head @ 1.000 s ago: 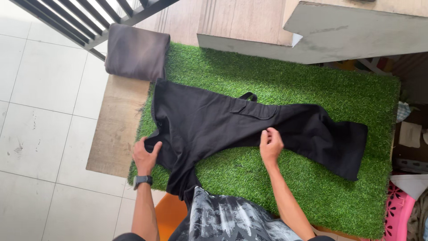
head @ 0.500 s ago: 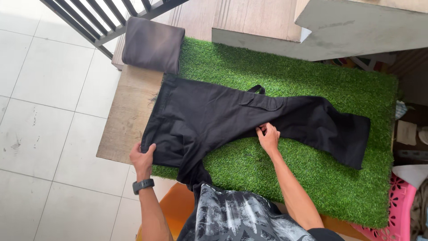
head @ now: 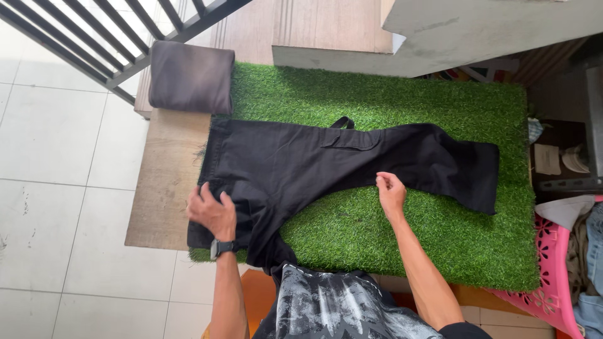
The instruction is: The person folds a pair of gray sweatpants on a green mat, then places them on a nearby step. The person then picks up a pair of black pants from a laundry basket and begins to fold them on the same mat.
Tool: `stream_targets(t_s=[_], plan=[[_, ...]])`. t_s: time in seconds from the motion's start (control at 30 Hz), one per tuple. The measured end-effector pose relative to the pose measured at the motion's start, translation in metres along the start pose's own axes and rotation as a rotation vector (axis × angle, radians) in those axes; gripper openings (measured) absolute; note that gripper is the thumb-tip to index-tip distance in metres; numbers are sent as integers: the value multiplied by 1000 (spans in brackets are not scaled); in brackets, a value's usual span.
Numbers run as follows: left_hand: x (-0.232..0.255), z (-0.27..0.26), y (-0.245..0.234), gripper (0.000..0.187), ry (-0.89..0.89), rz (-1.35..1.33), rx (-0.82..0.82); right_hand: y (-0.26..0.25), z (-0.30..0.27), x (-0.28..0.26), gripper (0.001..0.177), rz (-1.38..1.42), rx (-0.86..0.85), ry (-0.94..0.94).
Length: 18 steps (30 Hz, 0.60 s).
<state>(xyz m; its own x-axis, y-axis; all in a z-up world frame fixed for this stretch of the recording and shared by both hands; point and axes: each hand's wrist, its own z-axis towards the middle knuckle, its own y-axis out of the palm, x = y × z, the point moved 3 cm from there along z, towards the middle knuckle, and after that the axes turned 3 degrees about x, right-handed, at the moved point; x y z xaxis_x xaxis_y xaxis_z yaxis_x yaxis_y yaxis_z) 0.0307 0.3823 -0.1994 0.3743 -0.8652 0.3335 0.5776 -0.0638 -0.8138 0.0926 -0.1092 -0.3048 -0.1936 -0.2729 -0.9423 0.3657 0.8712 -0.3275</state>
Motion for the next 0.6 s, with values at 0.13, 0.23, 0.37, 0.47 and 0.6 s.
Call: stream_targets(t_s=[0.13,0.23,0.37,0.47,0.6], plan=[[72,27,32,36,181,-329,-91,-37,15,5,19,-7,170,13],[117,40,76,33,292,-456,-206,-57,31,-1,19,-42,257,-39],[158,50,150,32,391,-495,-318,-76,64,-18,22,-70,291,-74],[170,59,198,36,447,-405,-357,-84,98,-29,28,-228,284,-141],[166,75,229,41,536,-237,-431,-86,149,-36,50,-543,169,-458]])
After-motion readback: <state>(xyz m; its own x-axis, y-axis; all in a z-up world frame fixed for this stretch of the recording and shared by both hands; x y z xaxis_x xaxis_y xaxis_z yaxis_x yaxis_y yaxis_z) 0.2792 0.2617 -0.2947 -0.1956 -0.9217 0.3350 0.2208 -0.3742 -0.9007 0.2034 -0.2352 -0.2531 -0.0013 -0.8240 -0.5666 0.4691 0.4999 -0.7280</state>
